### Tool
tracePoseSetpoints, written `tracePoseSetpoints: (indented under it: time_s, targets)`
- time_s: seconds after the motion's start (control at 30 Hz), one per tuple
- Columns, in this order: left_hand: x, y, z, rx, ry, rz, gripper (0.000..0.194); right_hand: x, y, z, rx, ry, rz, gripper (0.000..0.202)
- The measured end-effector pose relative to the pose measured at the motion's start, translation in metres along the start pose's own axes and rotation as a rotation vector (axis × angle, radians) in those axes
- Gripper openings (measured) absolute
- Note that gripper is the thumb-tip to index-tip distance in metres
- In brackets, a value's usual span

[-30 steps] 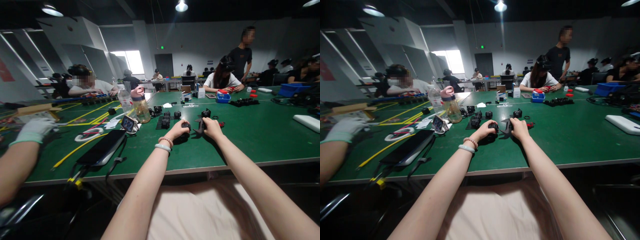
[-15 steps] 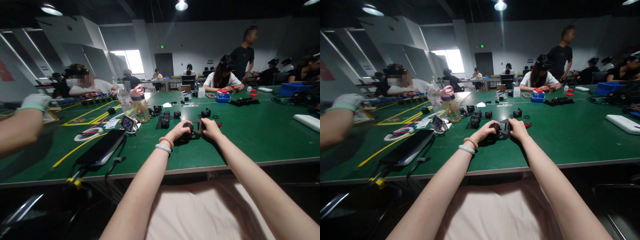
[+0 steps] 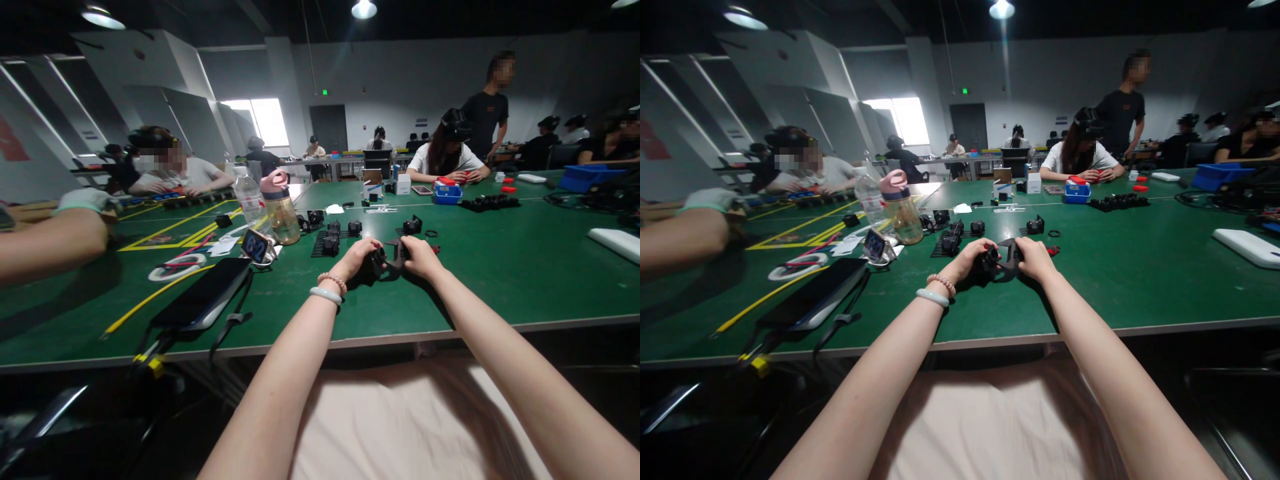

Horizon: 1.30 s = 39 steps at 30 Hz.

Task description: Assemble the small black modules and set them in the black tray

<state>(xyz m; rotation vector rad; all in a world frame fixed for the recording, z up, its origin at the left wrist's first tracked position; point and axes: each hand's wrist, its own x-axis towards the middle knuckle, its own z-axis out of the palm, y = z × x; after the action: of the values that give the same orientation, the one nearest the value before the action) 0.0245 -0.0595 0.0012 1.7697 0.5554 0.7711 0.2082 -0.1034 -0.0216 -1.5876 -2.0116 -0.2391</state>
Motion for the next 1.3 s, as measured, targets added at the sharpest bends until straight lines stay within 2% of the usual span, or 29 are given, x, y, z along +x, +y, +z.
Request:
tracePoseSetpoints:
  time_s: [0.27, 0.47, 0.7, 1.07, 1.3]
  targets:
    - [0.005, 0.003, -0.001, 0.364, 0.109, 0.099, 0.035, 0.000, -0.003, 0.001, 0.015, -0.017, -0.027, 0.021]
    - [0.006, 0.003, 0.004, 0.402, 0.099, 0.171, 0.033, 0.001, -0.002, 0.000, 0.032, 0.009, -0.069, 0.020]
    - [0.005, 0.006, 0.007, 0.234, 0.035, 0.054, 0.031, 0.000, -0.005, -0.004, 0.064, -0.026, -0.065, 0.018]
    - [0.000, 0.007, 0.013, -0.125, -0.078, -0.152, 0.030, -0.001, -0.004, -0.004, 0.120, -0.015, -0.150, 0.019]
    - [0.002, 0.007, 0.004, -0.330, -0.119, -0.171, 0.036, 0.000, -0.001, -0.001, 0.150, 0.061, -0.188, 0.019]
